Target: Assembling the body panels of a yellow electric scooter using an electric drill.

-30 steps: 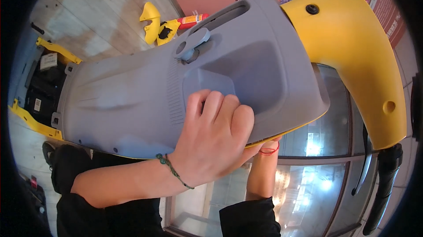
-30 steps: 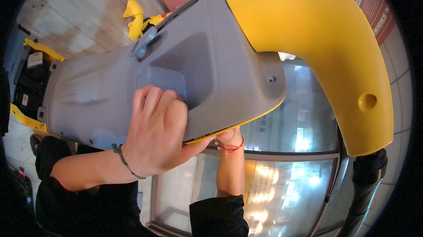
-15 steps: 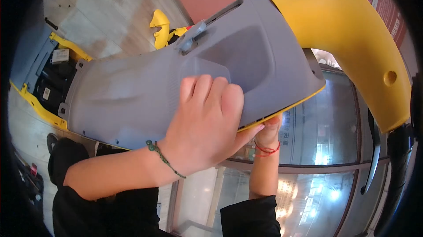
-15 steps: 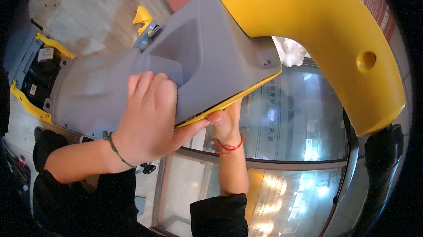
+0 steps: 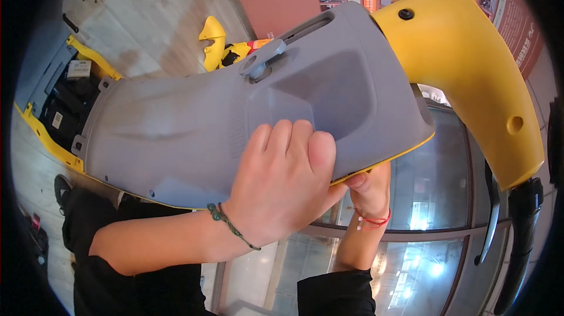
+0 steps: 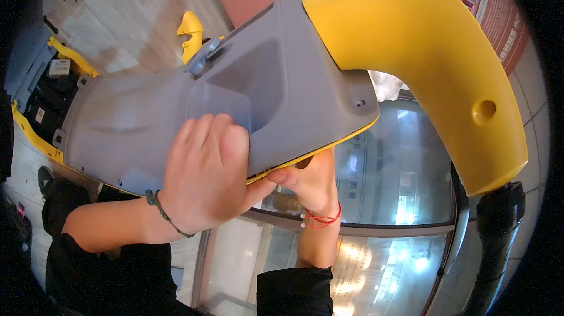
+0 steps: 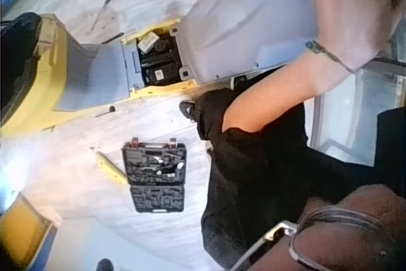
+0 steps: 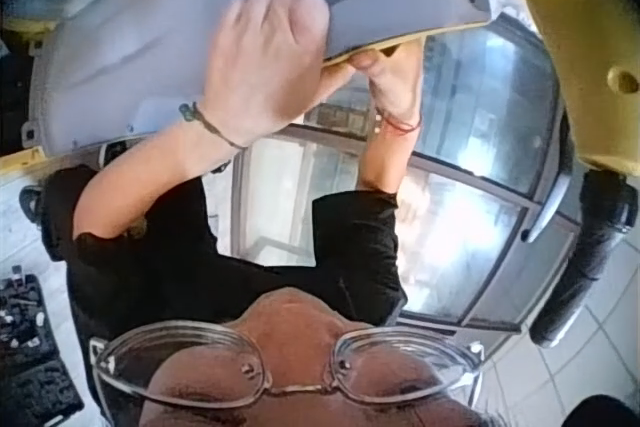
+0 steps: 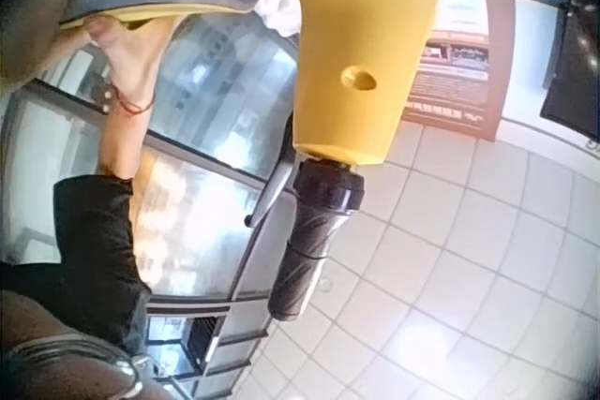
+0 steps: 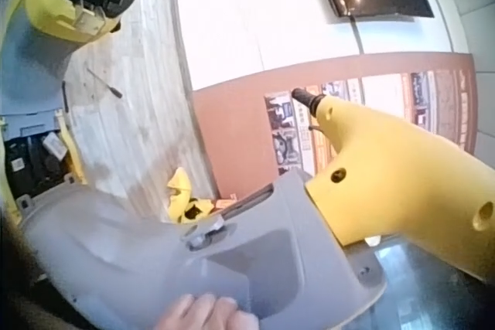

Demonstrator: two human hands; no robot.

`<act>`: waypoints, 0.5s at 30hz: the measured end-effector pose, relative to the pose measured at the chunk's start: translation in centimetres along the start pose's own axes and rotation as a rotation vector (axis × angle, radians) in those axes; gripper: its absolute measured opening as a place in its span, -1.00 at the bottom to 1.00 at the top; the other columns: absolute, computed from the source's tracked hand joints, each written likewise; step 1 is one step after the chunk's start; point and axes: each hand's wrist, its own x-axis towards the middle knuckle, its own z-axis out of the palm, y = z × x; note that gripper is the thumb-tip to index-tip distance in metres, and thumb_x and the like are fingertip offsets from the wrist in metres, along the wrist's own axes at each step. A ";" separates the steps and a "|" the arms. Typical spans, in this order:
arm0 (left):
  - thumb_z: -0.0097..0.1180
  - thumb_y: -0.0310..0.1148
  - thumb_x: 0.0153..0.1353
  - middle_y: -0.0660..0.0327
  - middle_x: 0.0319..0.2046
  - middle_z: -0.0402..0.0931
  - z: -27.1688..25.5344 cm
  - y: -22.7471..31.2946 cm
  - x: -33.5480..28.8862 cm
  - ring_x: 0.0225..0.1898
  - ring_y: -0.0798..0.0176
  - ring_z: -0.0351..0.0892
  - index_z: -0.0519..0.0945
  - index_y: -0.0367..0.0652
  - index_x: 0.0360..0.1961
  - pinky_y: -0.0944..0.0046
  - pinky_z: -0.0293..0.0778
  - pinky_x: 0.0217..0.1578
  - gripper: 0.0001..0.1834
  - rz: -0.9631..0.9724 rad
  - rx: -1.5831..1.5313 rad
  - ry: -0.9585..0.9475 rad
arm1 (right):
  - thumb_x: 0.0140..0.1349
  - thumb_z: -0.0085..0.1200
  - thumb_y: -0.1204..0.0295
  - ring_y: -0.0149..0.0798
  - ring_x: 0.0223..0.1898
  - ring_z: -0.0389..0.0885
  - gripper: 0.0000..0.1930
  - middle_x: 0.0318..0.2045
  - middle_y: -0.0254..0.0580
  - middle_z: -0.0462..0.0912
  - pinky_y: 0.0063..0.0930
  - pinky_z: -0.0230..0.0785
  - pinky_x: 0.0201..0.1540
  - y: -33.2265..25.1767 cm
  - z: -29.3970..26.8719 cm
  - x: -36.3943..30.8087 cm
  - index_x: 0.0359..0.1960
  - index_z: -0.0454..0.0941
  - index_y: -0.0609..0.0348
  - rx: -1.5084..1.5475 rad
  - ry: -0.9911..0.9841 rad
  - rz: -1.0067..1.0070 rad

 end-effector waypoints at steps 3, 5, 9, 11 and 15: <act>0.31 -0.12 -0.16 0.06 -0.48 0.28 0.5 0.2 0.2 -0.43 -0.02 0.33 0.27 -0.22 -0.46 0.10 0.25 -0.38 -0.49 -0.018 0.022 0.077 | -0.31 0.48 -0.05 -0.34 -0.13 0.50 -0.12 -0.17 -0.27 0.53 -0.43 0.35 -0.03 -0.4 0.7 0.2 -0.03 0.38 0.33 0.052 0.052 -0.062; 0.31 -0.13 -0.16 0.06 -0.48 0.28 0.6 0.1 0.4 -0.43 -0.02 0.34 0.27 -0.23 -0.46 0.10 0.26 -0.39 -0.50 -0.015 0.028 0.076 | -0.30 0.48 -0.02 -0.35 -0.14 0.50 -0.14 -0.18 -0.27 0.53 -0.42 0.35 -0.03 -0.4 0.9 0.2 -0.04 0.39 0.32 0.092 0.058 -0.062; 0.30 -0.16 -0.14 0.06 -0.47 0.33 0.1 0.1 0.8 -0.42 -0.01 0.37 0.28 -0.25 -0.44 0.11 0.28 -0.37 -0.52 -0.007 0.052 0.022 | -0.25 0.47 -0.01 -0.32 -0.09 0.47 -0.10 -0.12 -0.22 0.50 -0.40 0.33 0.01 -0.2 0.7 0.4 0.04 0.31 0.32 0.097 0.043 -0.100; 0.30 -0.15 -0.12 0.06 -0.47 0.34 -0.1 -0.4 0.5 -0.41 -0.02 0.38 0.29 -0.26 -0.43 0.11 0.29 -0.36 -0.51 0.009 0.031 0.023 | -0.25 0.45 -0.03 -0.31 -0.04 0.45 -0.06 -0.06 -0.19 0.47 -0.38 0.31 0.04 0.4 0.7 0.5 0.07 0.27 0.32 0.076 0.044 -0.116; 0.33 -0.09 -0.10 0.06 -0.45 0.36 -0.8 -0.1 0.5 -0.37 -0.05 0.40 0.30 -0.25 -0.42 0.10 0.32 -0.32 -0.47 0.033 0.052 0.000 | 0.11 0.07 -0.14 -0.25 0.16 0.27 -0.16 0.13 -0.18 0.33 -0.30 0.08 0.22 0.3 0.9 0.3 0.22 0.13 0.26 0.137 0.002 -0.231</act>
